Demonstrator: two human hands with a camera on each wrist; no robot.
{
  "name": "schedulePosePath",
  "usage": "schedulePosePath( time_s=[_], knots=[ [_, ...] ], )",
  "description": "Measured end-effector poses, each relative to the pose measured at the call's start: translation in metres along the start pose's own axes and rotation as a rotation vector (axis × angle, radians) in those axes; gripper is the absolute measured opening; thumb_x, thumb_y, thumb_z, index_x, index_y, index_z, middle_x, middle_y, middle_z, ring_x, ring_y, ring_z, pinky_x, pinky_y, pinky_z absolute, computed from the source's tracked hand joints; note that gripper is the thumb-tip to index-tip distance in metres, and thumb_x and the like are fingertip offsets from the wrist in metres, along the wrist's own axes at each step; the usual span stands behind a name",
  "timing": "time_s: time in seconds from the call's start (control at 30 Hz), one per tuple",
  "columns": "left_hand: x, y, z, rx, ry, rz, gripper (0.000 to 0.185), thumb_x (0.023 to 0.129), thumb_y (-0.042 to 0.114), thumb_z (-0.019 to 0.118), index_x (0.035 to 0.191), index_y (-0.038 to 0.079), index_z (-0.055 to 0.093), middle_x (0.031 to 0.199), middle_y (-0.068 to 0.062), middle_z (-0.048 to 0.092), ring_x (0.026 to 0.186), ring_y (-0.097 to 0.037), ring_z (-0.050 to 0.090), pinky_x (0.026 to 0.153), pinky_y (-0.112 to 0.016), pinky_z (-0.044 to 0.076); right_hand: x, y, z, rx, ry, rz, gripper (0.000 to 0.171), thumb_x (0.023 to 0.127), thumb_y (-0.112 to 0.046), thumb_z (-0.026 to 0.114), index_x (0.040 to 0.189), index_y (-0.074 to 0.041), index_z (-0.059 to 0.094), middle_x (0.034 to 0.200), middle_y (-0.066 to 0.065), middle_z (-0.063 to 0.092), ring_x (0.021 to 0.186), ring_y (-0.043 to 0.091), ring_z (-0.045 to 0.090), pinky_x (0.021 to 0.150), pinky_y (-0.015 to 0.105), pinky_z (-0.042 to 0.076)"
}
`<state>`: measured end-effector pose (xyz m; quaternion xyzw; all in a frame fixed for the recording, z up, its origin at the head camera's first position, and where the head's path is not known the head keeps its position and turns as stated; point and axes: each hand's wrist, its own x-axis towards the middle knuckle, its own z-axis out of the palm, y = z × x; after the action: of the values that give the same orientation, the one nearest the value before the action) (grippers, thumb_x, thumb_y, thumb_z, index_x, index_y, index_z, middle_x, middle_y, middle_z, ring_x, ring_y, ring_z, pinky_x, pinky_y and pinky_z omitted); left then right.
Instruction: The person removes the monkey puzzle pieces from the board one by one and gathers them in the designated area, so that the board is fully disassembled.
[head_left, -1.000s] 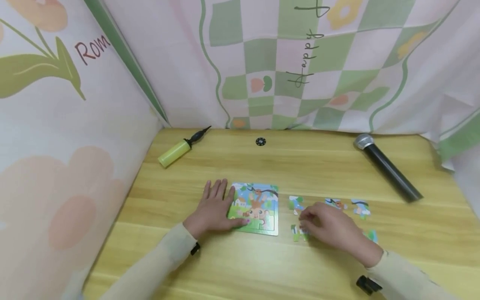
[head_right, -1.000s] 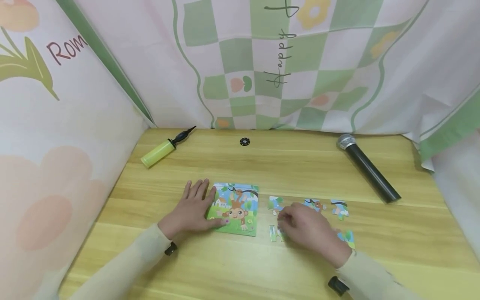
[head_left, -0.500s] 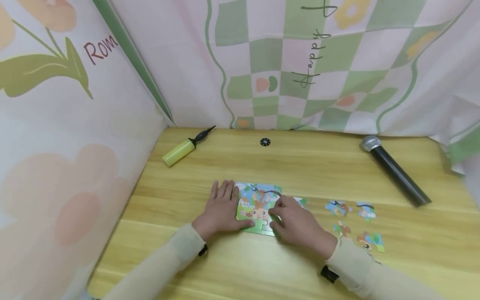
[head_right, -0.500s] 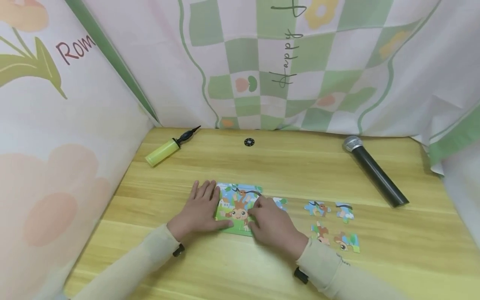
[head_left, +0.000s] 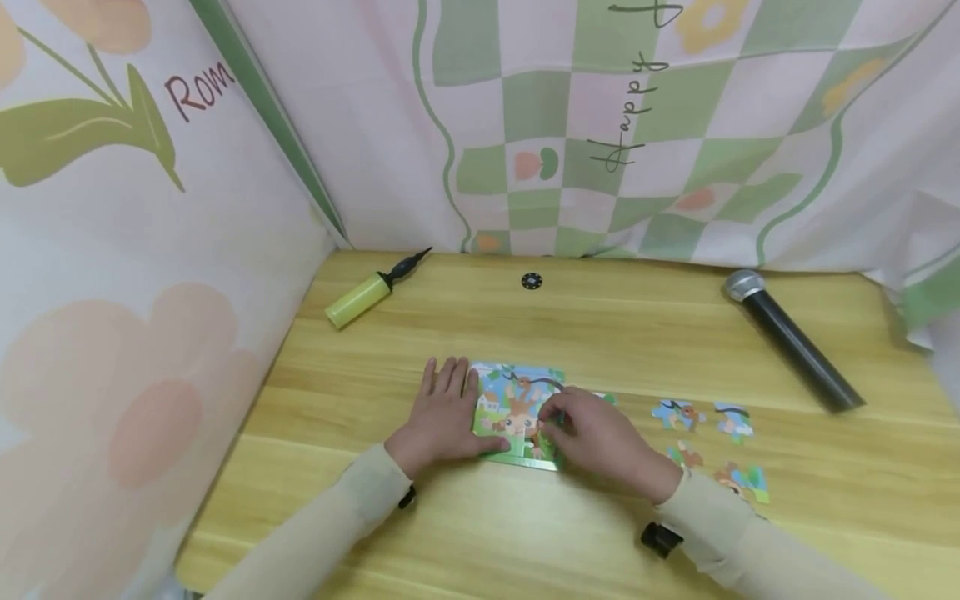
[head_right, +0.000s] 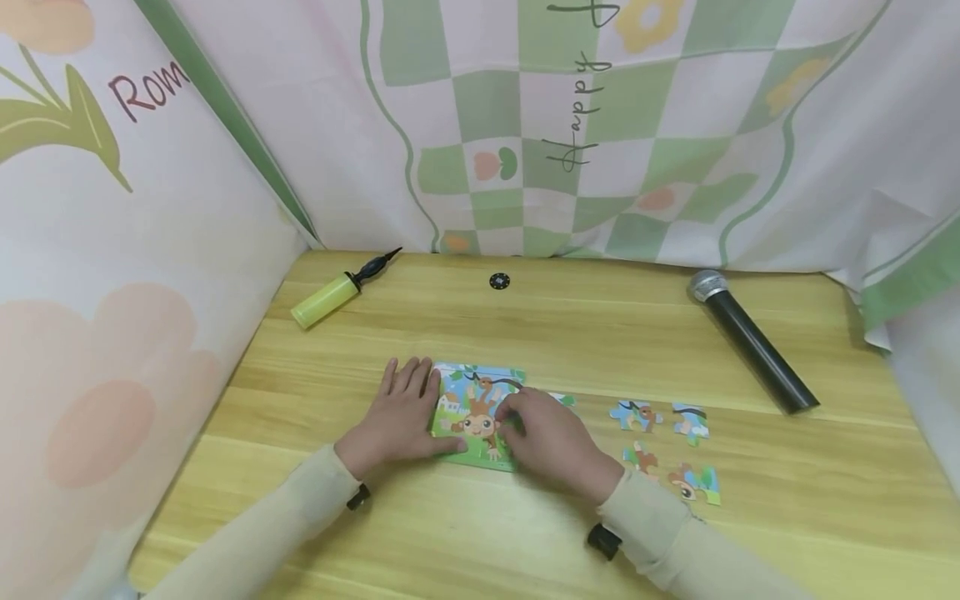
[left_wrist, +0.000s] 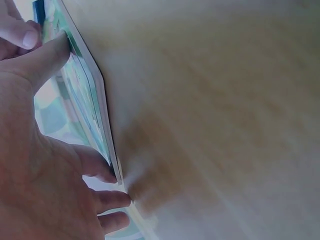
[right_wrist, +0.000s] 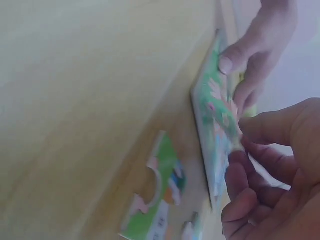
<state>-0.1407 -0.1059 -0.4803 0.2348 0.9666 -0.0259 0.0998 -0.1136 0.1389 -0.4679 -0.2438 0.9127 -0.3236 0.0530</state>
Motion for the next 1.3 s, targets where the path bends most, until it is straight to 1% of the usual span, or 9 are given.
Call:
schedulePosePath(
  time_s=[0.1, 0.27, 0.37, 0.5, 0.67, 0.8, 1.07, 1.17, 1.3],
  knots=[
    [0.0, -0.001, -0.001, 0.003, -0.006, -0.003, 0.121, 0.066, 0.091, 0.026, 0.148, 0.003, 0.02, 0.153, -0.02, 0.008, 0.139, -0.036, 0.003, 0.105, -0.054, -0.011, 0.0, -0.002, -0.003, 0.084, -0.014, -0.015, 0.004, 0.088, -0.015, 0.066, 0.091, -0.016, 0.064, 0.076, -0.008, 0.059, 0.063, 0.006, 0.053, 0.057, 0.022, 0.047],
    [0.001, 0.0, -0.001, -0.004, -0.02, -0.006, 0.12, 0.067, 0.091, 0.026, 0.149, 0.004, 0.018, 0.153, -0.019, 0.007, 0.139, -0.035, 0.002, 0.105, -0.054, -0.012, -0.013, 0.004, -0.017, 0.209, 0.038, -0.023, 0.007, 0.089, -0.017, 0.066, 0.096, -0.018, 0.064, 0.079, -0.005, 0.063, 0.062, 0.008, 0.055, 0.054, 0.023, 0.048],
    [0.002, 0.002, 0.0, -0.021, -0.029, -0.005, 0.12, 0.067, 0.091, 0.027, 0.149, 0.004, 0.017, 0.154, -0.018, 0.005, 0.139, -0.035, 0.0, 0.105, -0.053, -0.013, -0.034, 0.017, -0.039, 0.24, 0.051, -0.04, 0.008, 0.088, -0.022, 0.066, 0.096, -0.022, 0.064, 0.076, -0.007, 0.061, 0.057, 0.008, 0.05, 0.048, 0.023, 0.044],
    [0.004, 0.003, 0.002, -0.026, -0.044, -0.014, 0.121, 0.066, 0.092, 0.026, 0.149, 0.004, 0.016, 0.154, -0.018, 0.004, 0.139, -0.034, -0.002, 0.104, -0.052, -0.015, -0.083, 0.043, -0.069, 0.227, 0.023, -0.047, 0.01, 0.088, -0.019, 0.067, 0.096, -0.022, 0.065, 0.077, -0.01, 0.06, 0.058, 0.007, 0.051, 0.048, 0.023, 0.044],
    [0.005, 0.001, 0.004, -0.026, -0.048, -0.007, 0.122, 0.065, 0.092, 0.025, 0.149, 0.003, 0.015, 0.154, -0.018, 0.002, 0.139, -0.034, -0.004, 0.104, -0.052, -0.016, -0.152, 0.079, -0.088, 0.207, -0.031, 0.116, 0.012, 0.088, -0.013, 0.066, 0.098, -0.018, 0.065, 0.089, -0.011, 0.064, 0.075, 0.008, 0.061, 0.062, 0.023, 0.05],
    [0.006, 0.0, 0.003, -0.023, -0.05, 0.0, 0.121, 0.066, 0.091, 0.026, 0.149, 0.004, 0.015, 0.154, -0.018, 0.003, 0.139, -0.034, -0.003, 0.104, -0.052, -0.016, -0.186, 0.097, -0.09, 0.126, -0.064, 0.26, 0.011, 0.088, -0.02, 0.066, 0.098, -0.016, 0.065, 0.087, -0.013, 0.065, 0.077, 0.004, 0.061, 0.065, 0.021, 0.05],
    [0.005, -0.002, 0.004, -0.028, -0.043, 0.013, 0.12, 0.067, 0.091, 0.025, 0.149, 0.003, 0.014, 0.153, -0.019, 0.003, 0.139, -0.035, -0.002, 0.104, -0.053, -0.014, -0.198, 0.105, -0.083, -0.007, -0.045, 0.406, 0.019, 0.085, -0.034, 0.068, 0.098, -0.02, 0.066, 0.086, -0.017, 0.064, 0.077, -0.002, 0.058, 0.065, 0.019, 0.05],
    [0.005, -0.002, 0.003, -0.023, -0.042, 0.022, 0.12, 0.068, 0.09, 0.025, 0.149, 0.002, 0.014, 0.153, -0.02, 0.003, 0.139, -0.035, -0.001, 0.104, -0.053, -0.013, -0.198, 0.106, -0.081, -0.022, -0.029, 0.397, 0.017, 0.085, -0.032, 0.069, 0.097, -0.02, 0.067, 0.087, -0.017, 0.064, 0.077, -0.003, 0.057, 0.064, 0.019, 0.05],
    [0.003, -0.003, 0.002, -0.029, -0.037, 0.024, 0.119, 0.069, 0.09, 0.027, 0.149, 0.002, 0.014, 0.153, -0.02, 0.004, 0.139, -0.035, 0.001, 0.105, -0.053, -0.012, -0.199, 0.109, -0.079, -0.06, 0.019, 0.317, 0.012, 0.083, -0.022, 0.072, 0.095, -0.02, 0.068, 0.085, -0.018, 0.064, 0.074, -0.003, 0.056, 0.061, 0.019, 0.049]
  ],
)
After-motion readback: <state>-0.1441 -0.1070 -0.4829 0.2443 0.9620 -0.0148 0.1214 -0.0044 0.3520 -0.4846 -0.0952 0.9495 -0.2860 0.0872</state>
